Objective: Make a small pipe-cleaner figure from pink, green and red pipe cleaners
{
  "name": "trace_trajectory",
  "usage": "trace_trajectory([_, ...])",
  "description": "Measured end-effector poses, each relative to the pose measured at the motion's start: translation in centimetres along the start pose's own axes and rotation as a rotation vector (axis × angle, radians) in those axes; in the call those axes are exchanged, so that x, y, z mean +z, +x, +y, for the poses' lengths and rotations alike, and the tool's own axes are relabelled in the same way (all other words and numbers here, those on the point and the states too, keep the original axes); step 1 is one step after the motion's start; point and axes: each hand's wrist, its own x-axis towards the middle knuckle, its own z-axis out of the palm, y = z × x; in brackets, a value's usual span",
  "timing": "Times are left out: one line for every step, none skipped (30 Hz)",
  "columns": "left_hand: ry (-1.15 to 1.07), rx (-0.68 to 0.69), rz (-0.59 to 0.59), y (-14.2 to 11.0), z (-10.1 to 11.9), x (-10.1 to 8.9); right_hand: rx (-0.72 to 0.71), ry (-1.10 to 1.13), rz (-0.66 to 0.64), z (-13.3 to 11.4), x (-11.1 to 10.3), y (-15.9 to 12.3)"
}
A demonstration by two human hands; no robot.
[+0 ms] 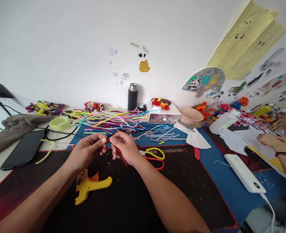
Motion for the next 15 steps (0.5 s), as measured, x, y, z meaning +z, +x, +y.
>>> trace_trajectory([0.020,-0.012,-0.001,0.0,-0.1,-0.1,0.009,-0.012,0.007,0.0,0.0,0.0])
trace_trajectory([0.026,-0.026,-0.004,0.1,-0.2,-0.3,0.016,-0.029,0.012,-0.1,-0.1,0.0])
trace_trajectory([0.017,-0.037,-0.005,0.1,-0.2,-0.5,0.018,-0.049,0.017,-0.2,-0.2,0.0])
trace_trajectory([0.005,-0.042,-0.003,0.2,-0.2,-0.7,0.016,-0.071,0.022,-0.3,-0.2,0.0])
trace_trajectory([-0.002,-0.040,-0.002,0.2,-0.2,-0.8,0.009,-0.091,0.030,-0.3,-0.3,0.0])
trace_trajectory([0.003,-0.033,-0.005,0.2,-0.1,-1.0,-0.002,-0.109,0.037,-0.4,-0.4,0.0])
trace_trajectory([0.020,-0.026,-0.013,0.2,0.1,-1.1,-0.015,-0.125,0.044,-0.4,-0.5,0.0])
trace_trajectory([0.047,-0.020,-0.027,0.2,0.2,-1.1,-0.029,-0.138,0.050,-0.4,-0.6,0.0])
trace_trajectory([0.076,-0.018,-0.043,0.2,0.4,-1.1,-0.042,-0.147,0.056,-0.4,-0.7,0.0])
trace_trajectory([0.103,-0.020,-0.055,0.2,0.6,-1.0,-0.050,-0.155,0.061,-0.3,-0.8,0.0])
trace_trajectory([0.125,-0.022,-0.061,0.2,0.8,-0.9,-0.054,-0.160,0.065,-0.3,-0.9,0.1])
trace_trajectory([0.142,-0.023,-0.057,0.2,0.9,-0.8,-0.056,-0.163,0.069,-0.2,-1.0,0.1])
trace_trajectory([0.155,-0.021,-0.048,0.2,1.0,-0.7,-0.056,-0.165,0.072,-0.1,-1.0,0.1])
trace_trajectory([0.165,-0.018,-0.036,0.1,1.1,-0.6,-0.055,-0.167,0.071,-0.1,-1.0,0.1])
trace_trajectory([0.172,-0.012,-0.023,0.1,1.1,-0.5,-0.054,-0.171,0.068,0.0,-1.0,0.1])
